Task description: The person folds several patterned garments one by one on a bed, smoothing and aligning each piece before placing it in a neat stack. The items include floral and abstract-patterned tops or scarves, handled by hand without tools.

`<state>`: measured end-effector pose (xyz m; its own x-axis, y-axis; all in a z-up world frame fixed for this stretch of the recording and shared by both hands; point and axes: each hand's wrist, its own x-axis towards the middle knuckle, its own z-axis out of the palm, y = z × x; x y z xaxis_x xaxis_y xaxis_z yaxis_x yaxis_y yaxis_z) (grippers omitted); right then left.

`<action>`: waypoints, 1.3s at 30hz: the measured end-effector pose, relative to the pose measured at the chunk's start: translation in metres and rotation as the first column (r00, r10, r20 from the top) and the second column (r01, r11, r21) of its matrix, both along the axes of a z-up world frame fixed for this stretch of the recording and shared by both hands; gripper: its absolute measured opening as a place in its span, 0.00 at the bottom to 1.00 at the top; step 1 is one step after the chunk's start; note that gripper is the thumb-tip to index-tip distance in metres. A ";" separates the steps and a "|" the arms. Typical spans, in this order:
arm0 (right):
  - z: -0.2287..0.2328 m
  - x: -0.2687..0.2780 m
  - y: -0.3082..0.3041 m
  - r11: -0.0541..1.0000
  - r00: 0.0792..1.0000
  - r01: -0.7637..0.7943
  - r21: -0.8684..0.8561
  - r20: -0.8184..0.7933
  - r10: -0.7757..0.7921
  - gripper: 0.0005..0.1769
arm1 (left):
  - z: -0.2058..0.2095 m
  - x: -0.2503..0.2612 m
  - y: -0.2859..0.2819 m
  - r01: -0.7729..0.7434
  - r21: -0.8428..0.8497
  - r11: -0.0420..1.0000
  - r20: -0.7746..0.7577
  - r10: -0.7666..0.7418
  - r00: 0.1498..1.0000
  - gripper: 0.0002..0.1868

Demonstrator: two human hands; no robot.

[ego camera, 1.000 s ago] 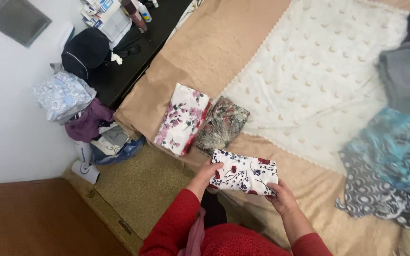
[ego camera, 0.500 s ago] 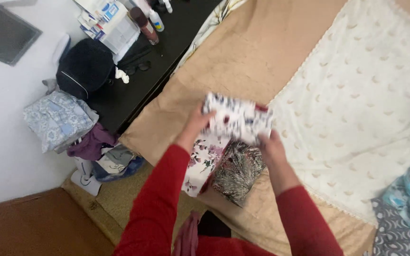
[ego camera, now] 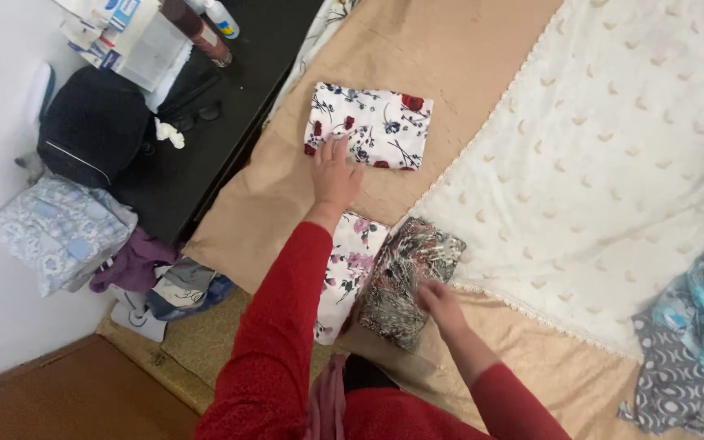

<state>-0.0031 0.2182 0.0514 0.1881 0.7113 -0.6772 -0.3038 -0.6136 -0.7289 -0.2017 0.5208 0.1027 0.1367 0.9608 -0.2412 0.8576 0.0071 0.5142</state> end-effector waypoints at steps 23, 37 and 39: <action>0.004 0.109 -0.432 0.903 0.909 0.400 -0.159 -0.059 -0.413 0.14 | 0.006 0.111 -0.526 0.407 -0.065 0.911 0.444 -0.338 0.829 0.07; 0.027 0.144 -0.612 0.561 0.565 0.824 0.084 -0.047 -0.823 0.10 | 0.046 0.232 -0.663 0.527 -0.301 0.795 0.718 -0.175 0.674 0.08; 0.020 0.144 -0.621 0.496 0.501 0.864 0.086 -0.050 -0.864 0.11 | 0.051 0.245 -0.667 0.589 -0.342 0.732 0.737 -0.180 0.652 0.08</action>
